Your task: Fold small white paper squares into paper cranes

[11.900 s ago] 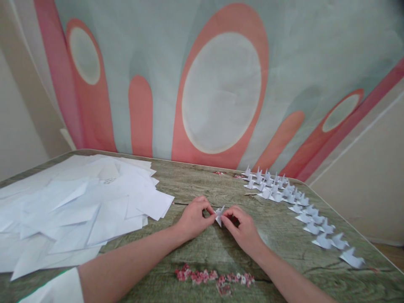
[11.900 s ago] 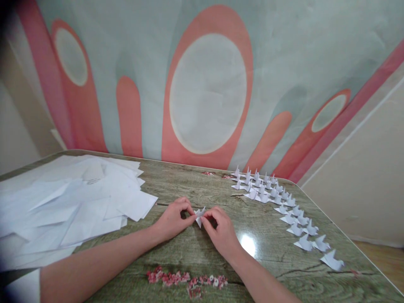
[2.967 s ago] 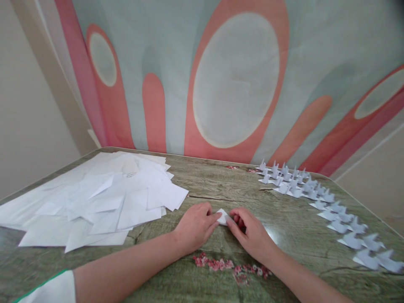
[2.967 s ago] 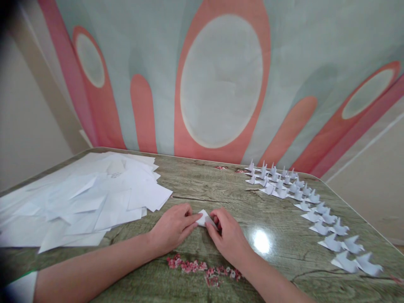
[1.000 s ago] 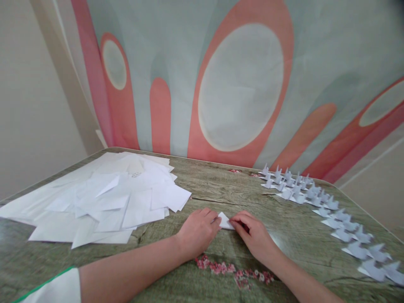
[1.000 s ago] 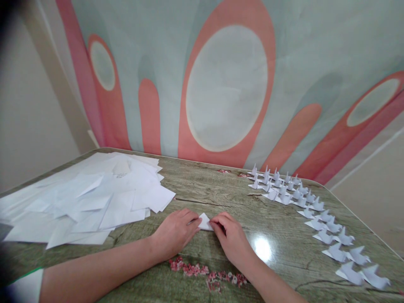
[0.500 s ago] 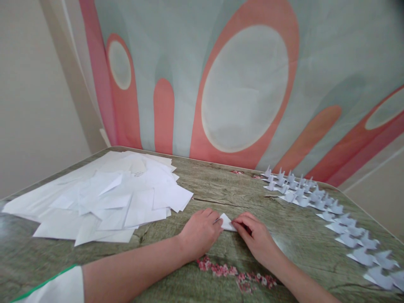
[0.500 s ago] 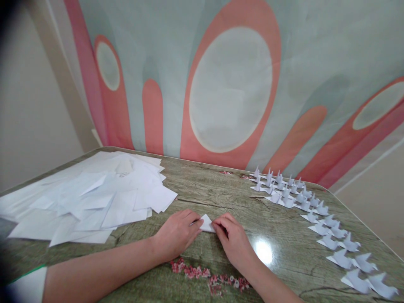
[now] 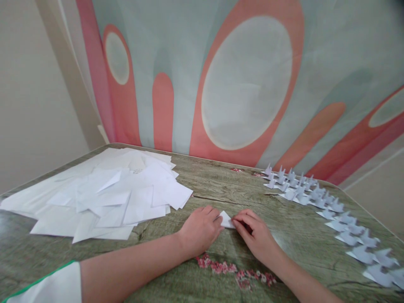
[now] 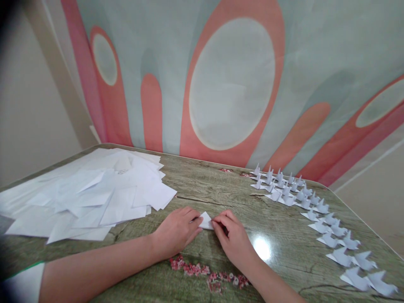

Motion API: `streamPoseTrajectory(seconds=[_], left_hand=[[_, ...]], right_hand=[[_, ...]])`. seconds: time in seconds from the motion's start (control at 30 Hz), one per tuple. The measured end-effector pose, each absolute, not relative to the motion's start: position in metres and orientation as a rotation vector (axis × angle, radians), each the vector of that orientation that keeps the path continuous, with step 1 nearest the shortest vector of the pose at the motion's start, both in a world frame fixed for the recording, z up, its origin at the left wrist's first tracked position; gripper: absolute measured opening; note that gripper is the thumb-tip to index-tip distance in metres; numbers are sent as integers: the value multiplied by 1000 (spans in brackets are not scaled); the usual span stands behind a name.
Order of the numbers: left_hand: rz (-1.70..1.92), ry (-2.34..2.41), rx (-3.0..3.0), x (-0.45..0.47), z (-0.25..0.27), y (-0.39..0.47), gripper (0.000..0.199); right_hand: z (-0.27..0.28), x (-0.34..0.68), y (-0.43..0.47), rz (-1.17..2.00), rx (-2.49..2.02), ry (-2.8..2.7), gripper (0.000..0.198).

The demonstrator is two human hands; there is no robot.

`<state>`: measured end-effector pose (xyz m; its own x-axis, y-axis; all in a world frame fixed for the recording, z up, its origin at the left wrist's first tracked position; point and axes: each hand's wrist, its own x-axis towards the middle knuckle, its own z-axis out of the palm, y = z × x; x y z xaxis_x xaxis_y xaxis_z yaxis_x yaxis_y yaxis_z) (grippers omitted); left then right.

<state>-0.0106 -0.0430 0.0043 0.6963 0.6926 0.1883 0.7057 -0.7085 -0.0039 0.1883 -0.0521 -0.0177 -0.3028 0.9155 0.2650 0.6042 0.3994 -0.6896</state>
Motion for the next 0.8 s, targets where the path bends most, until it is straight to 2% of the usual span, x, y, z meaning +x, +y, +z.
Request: streamPoseTrajectory(seconds=[0.1, 0.27, 0.8], left_hand=[[-258, -1161, -2817, -10, 5, -43, 21], [-259, -1090, -2807, -9, 5, -43, 24], [-262, -844, -2894, -14, 8, -33, 32]], right_hand=[[-17, 187, -56, 519, -1227, -2113, 16], [-16, 182, -62, 365, -1197, -2307, 25], [-8, 184, -66, 228, -1156, -2458, 31]])
